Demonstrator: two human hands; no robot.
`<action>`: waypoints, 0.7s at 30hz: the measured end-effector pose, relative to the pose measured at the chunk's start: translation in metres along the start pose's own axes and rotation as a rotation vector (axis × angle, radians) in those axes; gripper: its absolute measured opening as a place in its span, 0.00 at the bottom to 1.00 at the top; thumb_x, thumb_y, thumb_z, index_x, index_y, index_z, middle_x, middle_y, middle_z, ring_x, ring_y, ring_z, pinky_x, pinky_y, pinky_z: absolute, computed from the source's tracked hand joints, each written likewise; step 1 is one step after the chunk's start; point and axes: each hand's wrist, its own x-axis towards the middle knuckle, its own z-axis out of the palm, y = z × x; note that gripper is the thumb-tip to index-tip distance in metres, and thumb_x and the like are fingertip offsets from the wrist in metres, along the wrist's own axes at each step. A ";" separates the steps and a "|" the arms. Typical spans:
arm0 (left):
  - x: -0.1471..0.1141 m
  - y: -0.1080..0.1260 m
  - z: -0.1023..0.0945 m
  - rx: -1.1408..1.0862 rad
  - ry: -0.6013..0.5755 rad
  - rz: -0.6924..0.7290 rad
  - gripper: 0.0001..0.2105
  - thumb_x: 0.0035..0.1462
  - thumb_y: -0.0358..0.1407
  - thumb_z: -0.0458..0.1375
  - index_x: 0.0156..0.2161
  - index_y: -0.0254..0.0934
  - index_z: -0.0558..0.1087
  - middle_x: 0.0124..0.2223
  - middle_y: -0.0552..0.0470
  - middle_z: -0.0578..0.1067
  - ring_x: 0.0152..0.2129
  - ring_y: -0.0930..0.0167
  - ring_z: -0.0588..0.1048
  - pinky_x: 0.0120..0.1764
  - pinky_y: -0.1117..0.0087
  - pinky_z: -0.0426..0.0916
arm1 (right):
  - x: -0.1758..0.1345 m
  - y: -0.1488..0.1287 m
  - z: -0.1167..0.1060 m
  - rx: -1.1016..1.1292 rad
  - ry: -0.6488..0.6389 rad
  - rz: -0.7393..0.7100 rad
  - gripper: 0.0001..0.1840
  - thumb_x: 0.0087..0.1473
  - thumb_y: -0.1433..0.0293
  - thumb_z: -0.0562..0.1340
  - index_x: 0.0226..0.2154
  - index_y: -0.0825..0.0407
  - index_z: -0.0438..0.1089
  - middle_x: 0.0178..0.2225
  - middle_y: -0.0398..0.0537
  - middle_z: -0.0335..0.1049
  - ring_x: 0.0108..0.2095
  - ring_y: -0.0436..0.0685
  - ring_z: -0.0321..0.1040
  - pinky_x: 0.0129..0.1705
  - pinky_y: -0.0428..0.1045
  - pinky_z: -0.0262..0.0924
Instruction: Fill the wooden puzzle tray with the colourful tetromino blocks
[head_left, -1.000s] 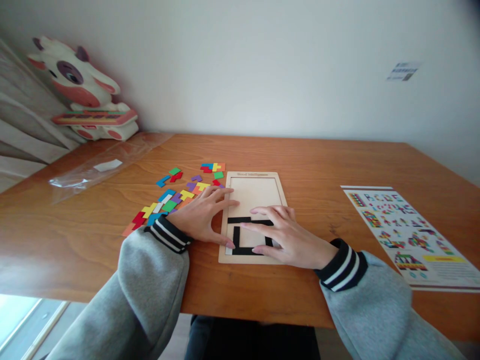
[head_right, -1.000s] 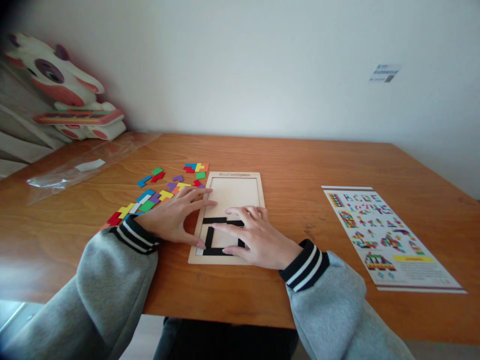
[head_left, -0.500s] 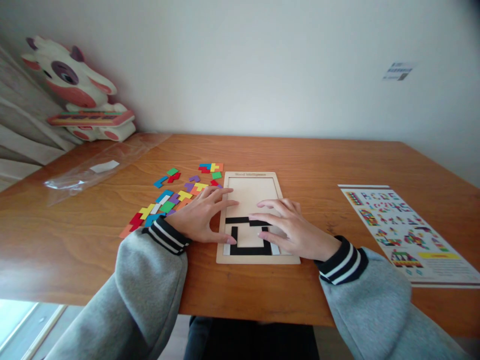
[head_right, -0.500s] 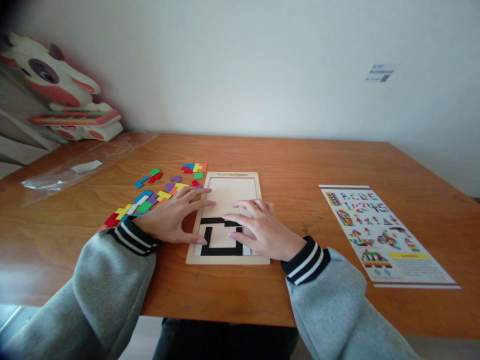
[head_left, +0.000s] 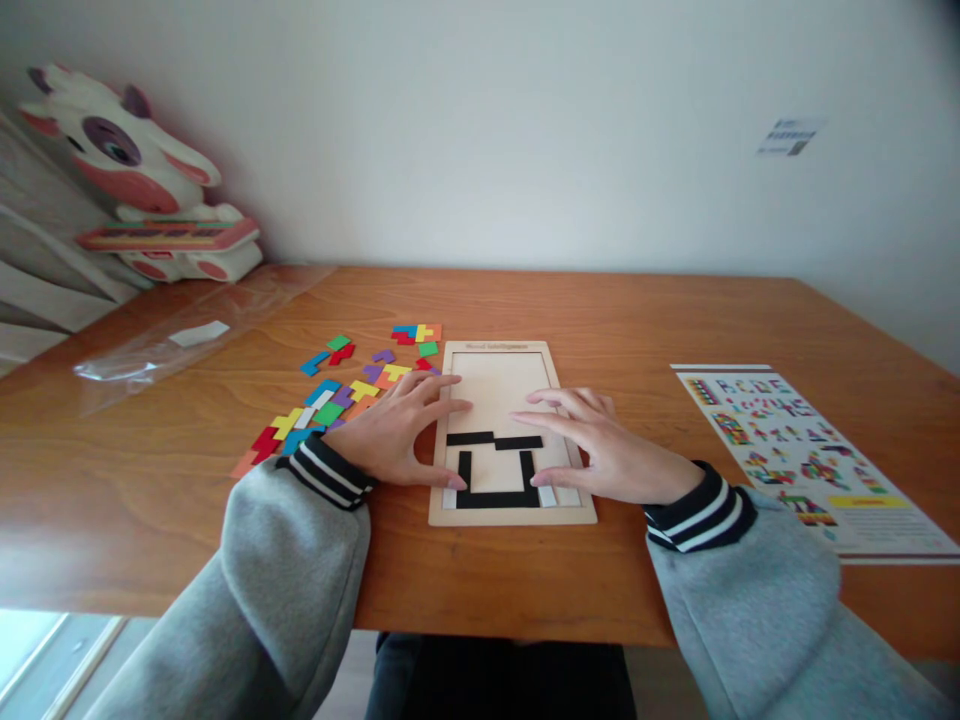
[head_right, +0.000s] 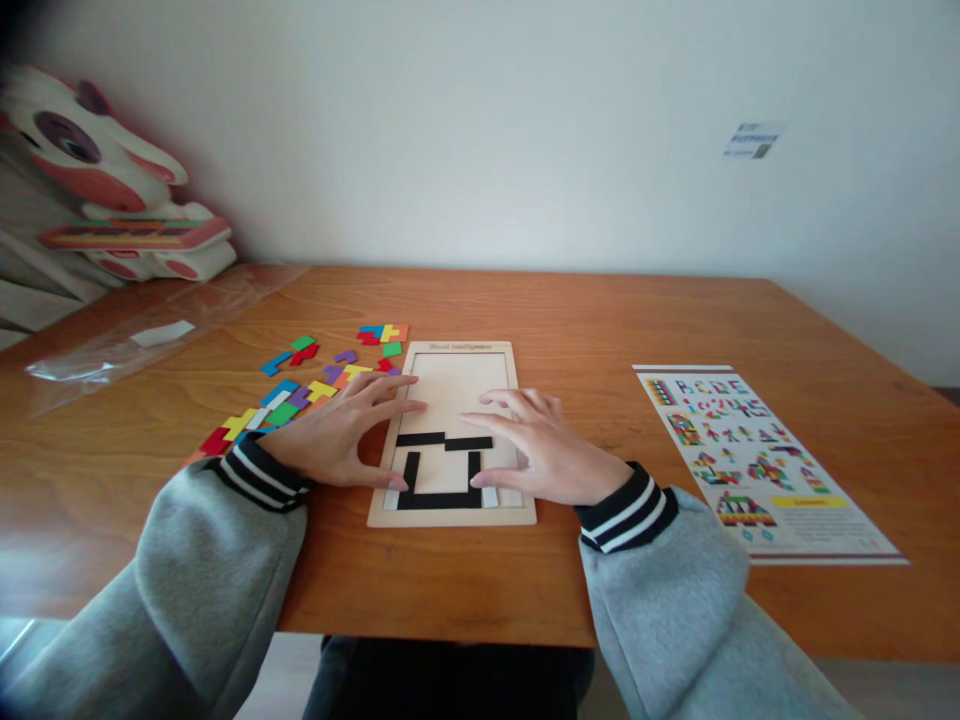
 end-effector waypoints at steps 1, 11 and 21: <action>0.000 0.000 0.000 -0.003 0.001 -0.001 0.41 0.46 0.63 0.63 0.61 0.43 0.67 0.66 0.40 0.60 0.61 0.48 0.59 0.60 0.42 0.58 | -0.001 0.002 -0.002 -0.003 -0.006 0.009 0.38 0.54 0.47 0.63 0.64 0.38 0.59 0.62 0.55 0.59 0.62 0.69 0.54 0.60 0.70 0.49; 0.001 -0.003 0.002 -0.019 0.006 0.003 0.43 0.43 0.63 0.64 0.61 0.44 0.66 0.66 0.40 0.59 0.60 0.48 0.59 0.60 0.42 0.58 | -0.003 0.007 0.003 -0.009 -0.045 0.043 0.48 0.45 0.42 0.67 0.65 0.36 0.56 0.64 0.55 0.57 0.62 0.73 0.53 0.59 0.73 0.48; 0.003 -0.001 -0.002 -0.055 0.147 0.122 0.20 0.60 0.47 0.60 0.54 0.41 0.73 0.62 0.42 0.67 0.57 0.56 0.65 0.59 0.49 0.62 | 0.000 0.006 0.000 0.015 0.049 -0.008 0.25 0.60 0.51 0.60 0.58 0.40 0.69 0.59 0.54 0.64 0.58 0.67 0.58 0.58 0.67 0.53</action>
